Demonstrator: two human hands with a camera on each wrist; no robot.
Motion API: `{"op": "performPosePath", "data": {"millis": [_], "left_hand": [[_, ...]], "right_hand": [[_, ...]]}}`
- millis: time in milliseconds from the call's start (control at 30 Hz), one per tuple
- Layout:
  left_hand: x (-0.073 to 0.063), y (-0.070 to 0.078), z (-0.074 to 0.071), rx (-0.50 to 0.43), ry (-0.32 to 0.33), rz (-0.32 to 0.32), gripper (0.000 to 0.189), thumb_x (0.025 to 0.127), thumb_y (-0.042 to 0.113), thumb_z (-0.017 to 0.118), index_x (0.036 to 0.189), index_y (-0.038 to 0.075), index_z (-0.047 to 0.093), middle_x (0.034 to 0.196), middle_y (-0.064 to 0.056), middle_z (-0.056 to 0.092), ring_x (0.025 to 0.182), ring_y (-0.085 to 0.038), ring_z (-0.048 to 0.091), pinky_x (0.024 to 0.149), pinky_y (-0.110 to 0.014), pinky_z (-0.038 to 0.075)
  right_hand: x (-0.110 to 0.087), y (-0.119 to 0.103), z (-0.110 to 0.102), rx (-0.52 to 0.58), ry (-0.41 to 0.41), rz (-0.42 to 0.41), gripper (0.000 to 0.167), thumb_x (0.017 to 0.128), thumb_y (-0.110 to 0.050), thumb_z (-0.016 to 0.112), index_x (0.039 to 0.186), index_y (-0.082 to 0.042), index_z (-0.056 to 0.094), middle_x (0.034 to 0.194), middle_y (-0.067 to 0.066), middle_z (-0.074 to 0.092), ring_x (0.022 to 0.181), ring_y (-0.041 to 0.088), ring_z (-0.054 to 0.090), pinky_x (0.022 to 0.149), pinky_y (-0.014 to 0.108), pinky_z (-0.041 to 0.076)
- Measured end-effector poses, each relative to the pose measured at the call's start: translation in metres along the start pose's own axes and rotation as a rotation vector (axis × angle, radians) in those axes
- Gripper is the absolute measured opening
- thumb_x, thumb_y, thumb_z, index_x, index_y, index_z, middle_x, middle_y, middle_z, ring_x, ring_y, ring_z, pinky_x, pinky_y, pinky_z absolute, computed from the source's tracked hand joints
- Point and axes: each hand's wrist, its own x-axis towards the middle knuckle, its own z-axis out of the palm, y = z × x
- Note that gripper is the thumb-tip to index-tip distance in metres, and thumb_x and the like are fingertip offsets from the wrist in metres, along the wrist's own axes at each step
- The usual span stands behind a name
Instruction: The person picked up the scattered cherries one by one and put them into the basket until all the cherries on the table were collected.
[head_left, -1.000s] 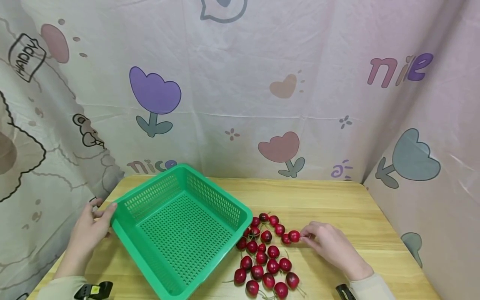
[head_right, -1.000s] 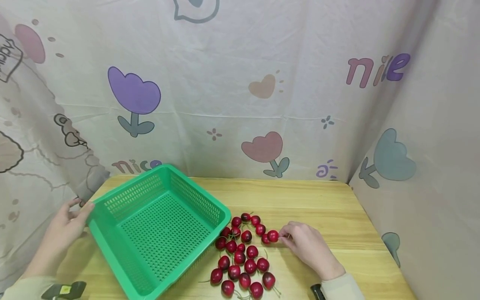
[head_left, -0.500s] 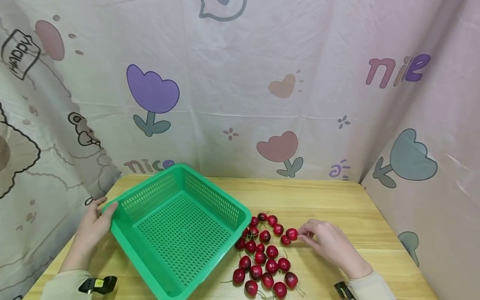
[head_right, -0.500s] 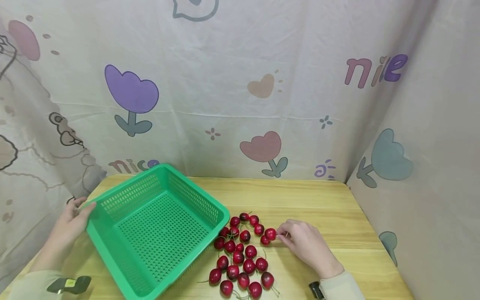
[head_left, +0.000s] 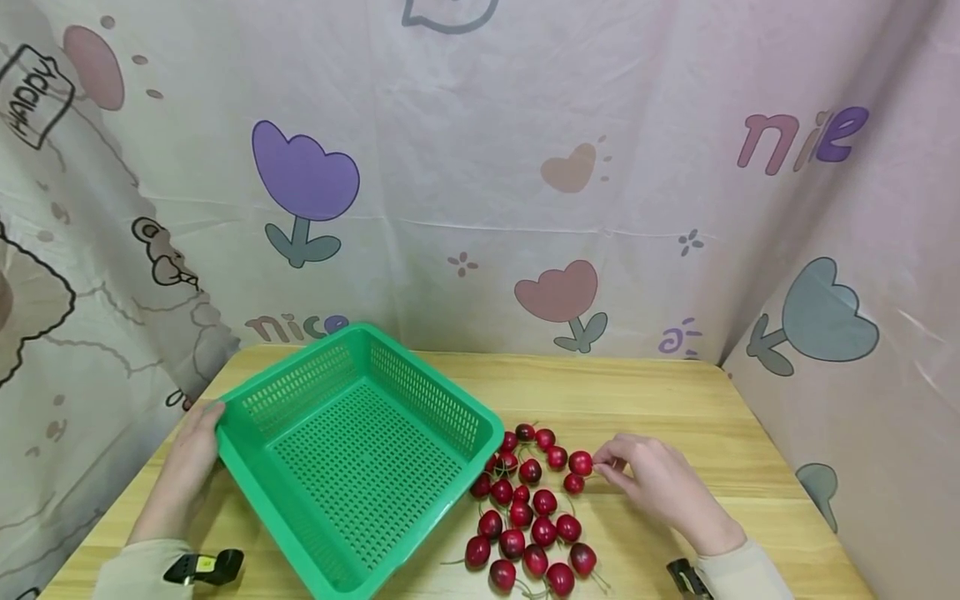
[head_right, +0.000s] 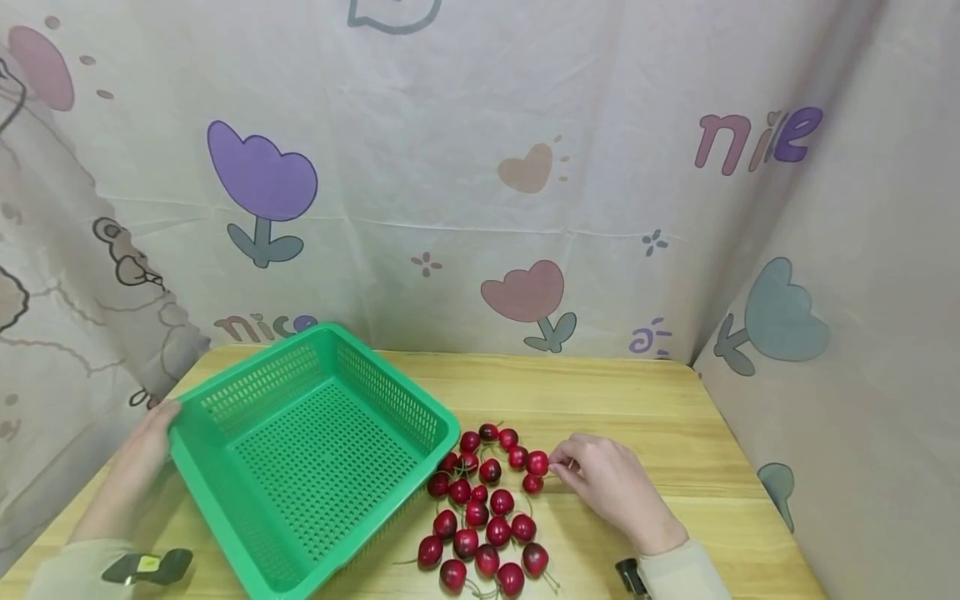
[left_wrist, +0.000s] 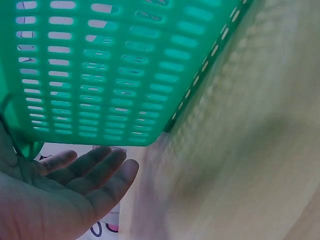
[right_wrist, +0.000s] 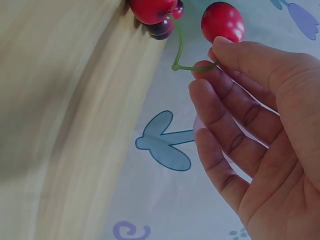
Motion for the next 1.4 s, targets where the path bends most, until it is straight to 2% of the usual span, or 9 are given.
{"op": "performPosePath", "data": {"millis": [100,133,233,467,633,767,900,1200,1400], "left_hand": [[-0.001,-0.001,0.000,-0.049,-0.016,-0.015,0.077,0.114,0.050,0.006,0.169,-0.002,-0.009,0.173,-0.032,0.005,0.124,-0.009,0.045,0.091,-0.009,0.044],[-0.001,-0.001,0.000,-0.046,-0.015,-0.006,0.077,0.115,0.049,0.005,0.169,-0.004,-0.007,0.168,-0.034,0.012,0.113,-0.002,0.046,0.081,-0.009,0.045],[-0.002,-0.002,0.001,-0.054,-0.012,0.003,0.078,0.115,0.049,0.005,0.169,-0.006,-0.005,0.164,-0.034,0.016,0.103,0.007,0.043,0.079,-0.009,0.047],[-0.005,0.001,0.004,-0.051,-0.003,-0.027,0.081,0.113,0.057,0.005,0.171,0.001,-0.005,0.173,-0.030,0.009,0.117,-0.006,0.043,0.080,-0.009,0.043],[-0.005,0.002,0.005,-0.092,-0.033,-0.066,0.083,0.111,0.063,0.007,0.171,0.008,-0.009,0.174,-0.026,0.007,0.116,-0.001,0.041,0.082,-0.011,0.045],[-0.006,0.002,0.006,-0.110,-0.039,-0.088,0.086,0.110,0.066,0.009,0.172,0.008,-0.004,0.151,-0.023,0.035,0.106,0.001,0.047,0.082,-0.016,0.047],[-0.007,0.001,0.007,-0.143,-0.048,-0.103,0.089,0.110,0.067,0.010,0.172,0.006,-0.001,0.133,-0.008,0.041,0.097,0.005,0.051,0.080,-0.014,0.048],[-0.007,-0.005,0.011,-0.195,-0.083,-0.101,0.094,0.108,0.073,0.012,0.173,0.008,-0.003,0.153,-0.010,0.032,0.107,0.008,0.046,0.083,-0.011,0.045],[-0.008,-0.007,0.015,-0.287,-0.089,-0.097,0.092,0.108,0.074,0.015,0.173,0.013,-0.006,0.158,-0.001,0.030,0.114,0.007,0.045,0.089,-0.011,0.044]], "right_hand": [[0.002,-0.003,-0.003,-0.006,0.012,-0.016,0.009,0.092,-0.018,0.085,0.097,-0.024,0.082,0.090,-0.014,0.077,0.080,-0.005,0.066,0.073,0.022,0.060],[0.002,-0.004,-0.004,-0.007,0.018,-0.030,0.009,0.092,-0.018,0.085,0.097,-0.024,0.082,0.090,-0.015,0.076,0.079,-0.005,0.066,0.073,0.022,0.060],[0.005,-0.006,-0.007,-0.011,0.040,-0.067,0.010,0.092,-0.017,0.085,0.097,-0.024,0.082,0.089,-0.015,0.076,0.079,-0.004,0.066,0.071,0.022,0.060],[0.008,-0.014,-0.014,-0.026,0.073,-0.113,0.012,0.092,-0.016,0.086,0.098,-0.024,0.082,0.089,-0.015,0.077,0.079,-0.002,0.069,0.071,0.023,0.061],[0.012,-0.020,-0.018,-0.028,0.085,-0.135,0.010,0.093,-0.017,0.086,0.098,-0.024,0.082,0.089,-0.015,0.077,0.079,-0.002,0.069,0.072,0.024,0.061],[0.016,-0.026,-0.021,-0.025,0.093,-0.151,0.010,0.093,-0.017,0.086,0.098,-0.025,0.082,0.089,-0.017,0.076,0.079,-0.004,0.067,0.070,0.022,0.060],[0.019,-0.034,-0.025,0.003,0.105,-0.178,0.011,0.093,-0.017,0.086,0.098,-0.026,0.082,0.087,-0.019,0.073,0.078,-0.006,0.065,0.067,0.020,0.057],[0.026,-0.064,-0.043,0.053,0.141,-0.285,0.014,0.092,-0.016,0.087,0.098,-0.028,0.081,0.086,-0.022,0.069,0.079,-0.008,0.060,0.069,0.020,0.056],[0.035,-0.078,-0.048,0.088,0.134,-0.314,0.016,0.091,-0.015,0.088,0.099,-0.027,0.082,0.085,-0.020,0.070,0.075,-0.008,0.057,0.063,0.017,0.052]]}}
